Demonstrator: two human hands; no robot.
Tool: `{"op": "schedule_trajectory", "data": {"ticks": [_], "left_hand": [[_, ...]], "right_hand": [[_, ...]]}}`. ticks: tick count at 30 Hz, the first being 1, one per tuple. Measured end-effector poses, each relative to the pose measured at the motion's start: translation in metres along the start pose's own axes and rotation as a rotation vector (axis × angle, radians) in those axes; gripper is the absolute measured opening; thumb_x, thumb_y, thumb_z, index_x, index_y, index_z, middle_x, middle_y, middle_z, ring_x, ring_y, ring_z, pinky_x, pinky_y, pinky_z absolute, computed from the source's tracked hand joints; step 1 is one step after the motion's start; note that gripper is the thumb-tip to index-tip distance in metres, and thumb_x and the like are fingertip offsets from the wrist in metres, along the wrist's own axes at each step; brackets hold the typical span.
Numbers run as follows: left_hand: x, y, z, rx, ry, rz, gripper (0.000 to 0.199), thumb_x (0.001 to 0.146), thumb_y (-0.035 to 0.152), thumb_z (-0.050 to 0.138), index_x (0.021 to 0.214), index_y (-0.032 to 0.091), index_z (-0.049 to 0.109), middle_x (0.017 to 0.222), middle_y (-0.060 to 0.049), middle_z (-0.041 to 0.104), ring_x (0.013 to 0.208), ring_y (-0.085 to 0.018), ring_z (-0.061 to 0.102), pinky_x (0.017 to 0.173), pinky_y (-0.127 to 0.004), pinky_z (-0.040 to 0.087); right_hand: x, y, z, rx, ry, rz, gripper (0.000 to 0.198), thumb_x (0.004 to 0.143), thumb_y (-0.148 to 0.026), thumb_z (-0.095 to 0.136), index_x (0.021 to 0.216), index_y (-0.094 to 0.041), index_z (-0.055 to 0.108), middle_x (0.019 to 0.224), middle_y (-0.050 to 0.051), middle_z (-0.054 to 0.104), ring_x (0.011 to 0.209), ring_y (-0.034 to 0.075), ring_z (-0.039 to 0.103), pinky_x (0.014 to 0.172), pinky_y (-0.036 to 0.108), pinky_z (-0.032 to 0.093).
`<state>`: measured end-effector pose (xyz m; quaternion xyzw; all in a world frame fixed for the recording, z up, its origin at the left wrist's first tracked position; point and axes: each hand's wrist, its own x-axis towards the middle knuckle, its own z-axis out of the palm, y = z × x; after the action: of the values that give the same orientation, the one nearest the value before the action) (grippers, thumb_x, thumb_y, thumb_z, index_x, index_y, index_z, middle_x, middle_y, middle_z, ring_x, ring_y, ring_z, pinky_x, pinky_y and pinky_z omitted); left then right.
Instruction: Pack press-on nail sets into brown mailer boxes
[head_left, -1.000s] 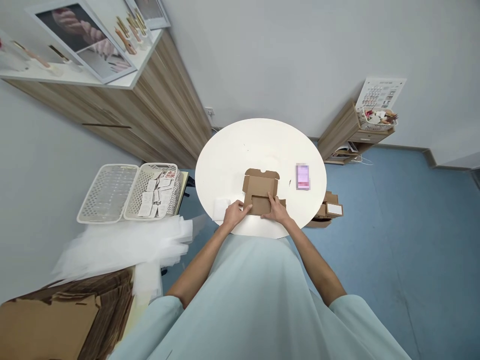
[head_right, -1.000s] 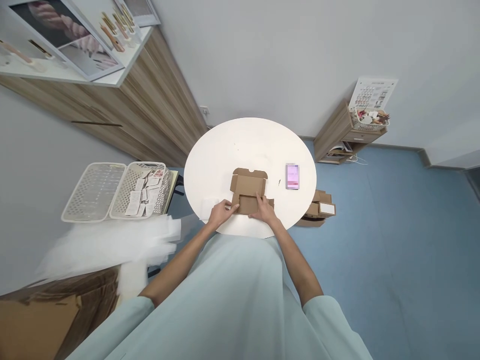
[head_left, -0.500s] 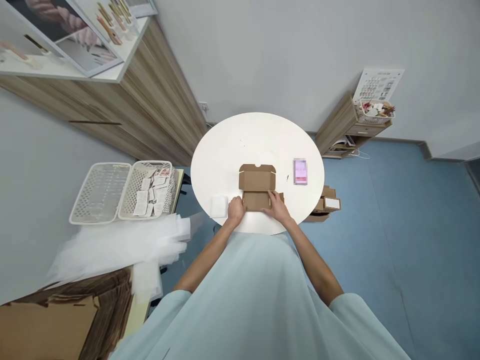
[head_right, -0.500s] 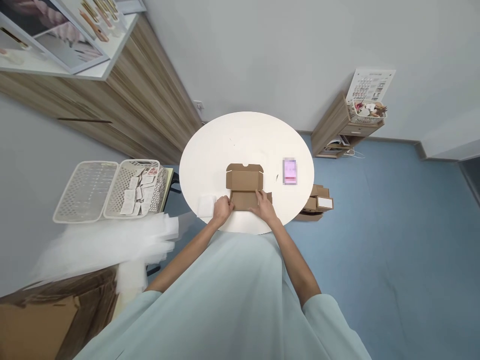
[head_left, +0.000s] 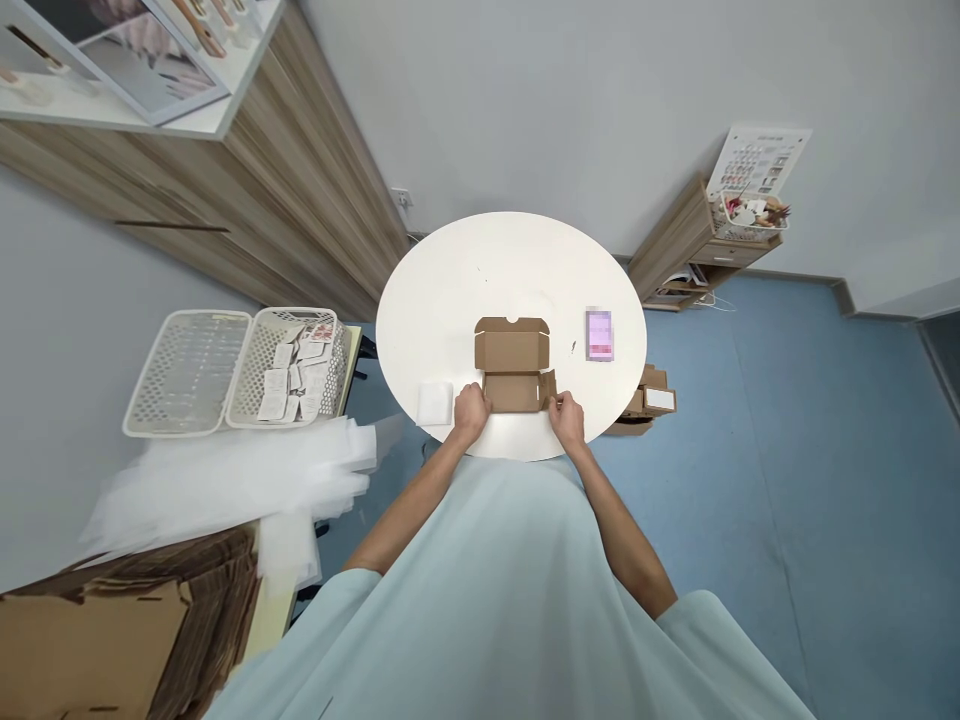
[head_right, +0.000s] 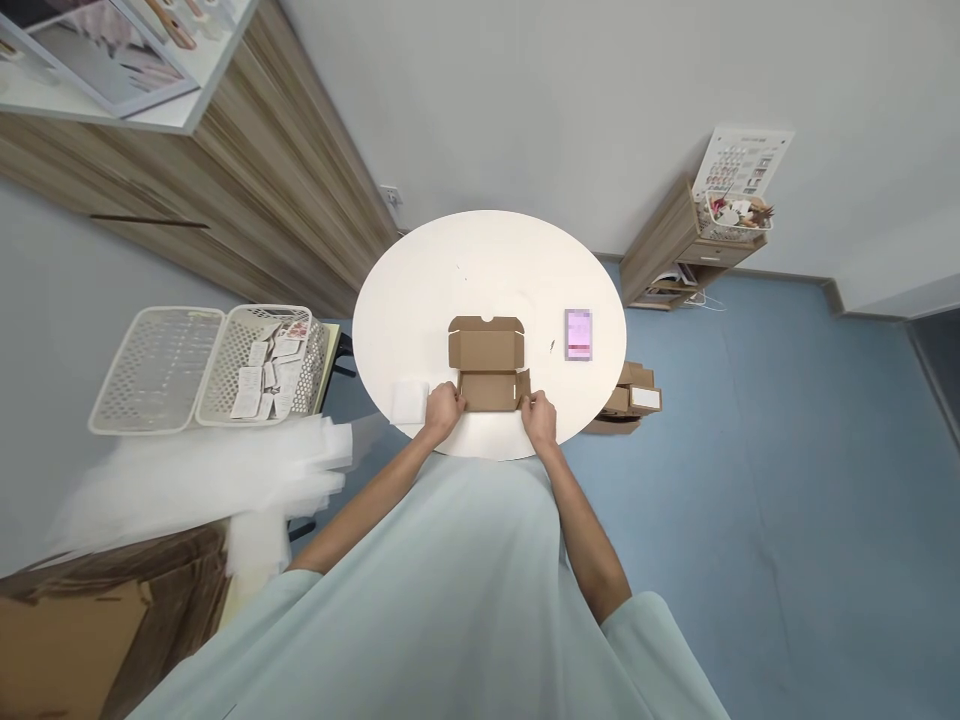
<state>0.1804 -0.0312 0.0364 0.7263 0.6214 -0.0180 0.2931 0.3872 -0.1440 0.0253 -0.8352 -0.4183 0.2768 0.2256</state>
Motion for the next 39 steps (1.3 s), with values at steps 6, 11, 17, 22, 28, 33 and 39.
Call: {"op": "schedule_trajectory", "data": {"ticks": [6,11,17,22,28,33,39], "left_hand": [[-0.004,0.003,0.003,0.009,0.013,-0.014,0.013,0.095,0.011,0.052,0.099,0.016,0.063,0.102,-0.013,0.067,0.090,-0.027,0.065,0.073,-0.035,0.046],[-0.005,0.003,0.003,0.016,0.000,-0.007,0.014,0.096,0.012,0.051,0.100,0.015,0.064,0.102,-0.014,0.067,0.089,-0.027,0.065,0.074,-0.035,0.047],[-0.005,0.000,0.006,0.002,0.007,-0.021,0.012,0.097,0.013,0.053,0.100,0.016,0.064,0.102,-0.013,0.067,0.091,-0.027,0.066,0.077,-0.035,0.048],[-0.003,-0.001,0.009,0.015,0.000,-0.032,0.012,0.098,0.013,0.052,0.101,0.016,0.063,0.105,-0.013,0.067,0.093,-0.027,0.067,0.078,-0.034,0.049],[-0.013,-0.006,0.009,-0.040,0.045,-0.009,0.016,0.103,0.026,0.055,0.113,0.016,0.062,0.113,-0.014,0.067,0.101,-0.028,0.069,0.085,-0.035,0.051],[-0.030,-0.052,-0.006,-0.130,0.263,-0.092,0.035,0.105,0.040,0.055,0.133,0.019,0.054,0.131,-0.016,0.061,0.115,-0.029,0.066,0.096,-0.039,0.052],[-0.032,-0.100,-0.023,-0.082,0.294,-0.370,0.052,0.087,0.044,0.078,0.122,0.012,0.057,0.126,-0.022,0.061,0.130,-0.039,0.056,0.110,-0.050,0.046]], "right_hand": [[0.004,-0.028,0.001,-0.082,-0.070,-0.083,0.031,0.105,-0.046,0.058,0.109,-0.017,0.067,0.098,0.012,0.078,0.093,0.025,0.073,0.082,0.029,0.048],[0.020,-0.038,-0.003,-0.236,-0.144,-0.004,0.020,0.106,-0.030,0.057,0.104,-0.016,0.071,0.093,0.011,0.078,0.093,0.024,0.073,0.078,0.028,0.046],[0.027,-0.052,0.001,-0.463,-0.156,0.047,0.021,0.103,-0.015,0.052,0.108,-0.010,0.071,0.105,0.019,0.075,0.097,0.026,0.072,0.076,0.028,0.046],[0.025,-0.060,0.004,-0.521,-0.160,0.058,0.024,0.103,-0.012,0.048,0.115,-0.009,0.068,0.112,0.021,0.073,0.100,0.027,0.072,0.078,0.029,0.048],[0.022,-0.057,0.000,-0.474,-0.151,0.053,0.020,0.105,-0.019,0.051,0.108,-0.010,0.068,0.105,0.021,0.074,0.097,0.028,0.072,0.075,0.031,0.046],[0.011,-0.039,-0.010,-0.329,-0.073,0.032,0.030,0.107,-0.040,0.054,0.096,-0.015,0.067,0.092,0.017,0.075,0.087,0.029,0.071,0.072,0.032,0.043],[-0.001,-0.027,-0.018,-0.166,-0.041,0.023,0.026,0.106,-0.037,0.053,0.092,-0.019,0.066,0.087,0.011,0.075,0.083,0.027,0.070,0.070,0.032,0.042]]}}
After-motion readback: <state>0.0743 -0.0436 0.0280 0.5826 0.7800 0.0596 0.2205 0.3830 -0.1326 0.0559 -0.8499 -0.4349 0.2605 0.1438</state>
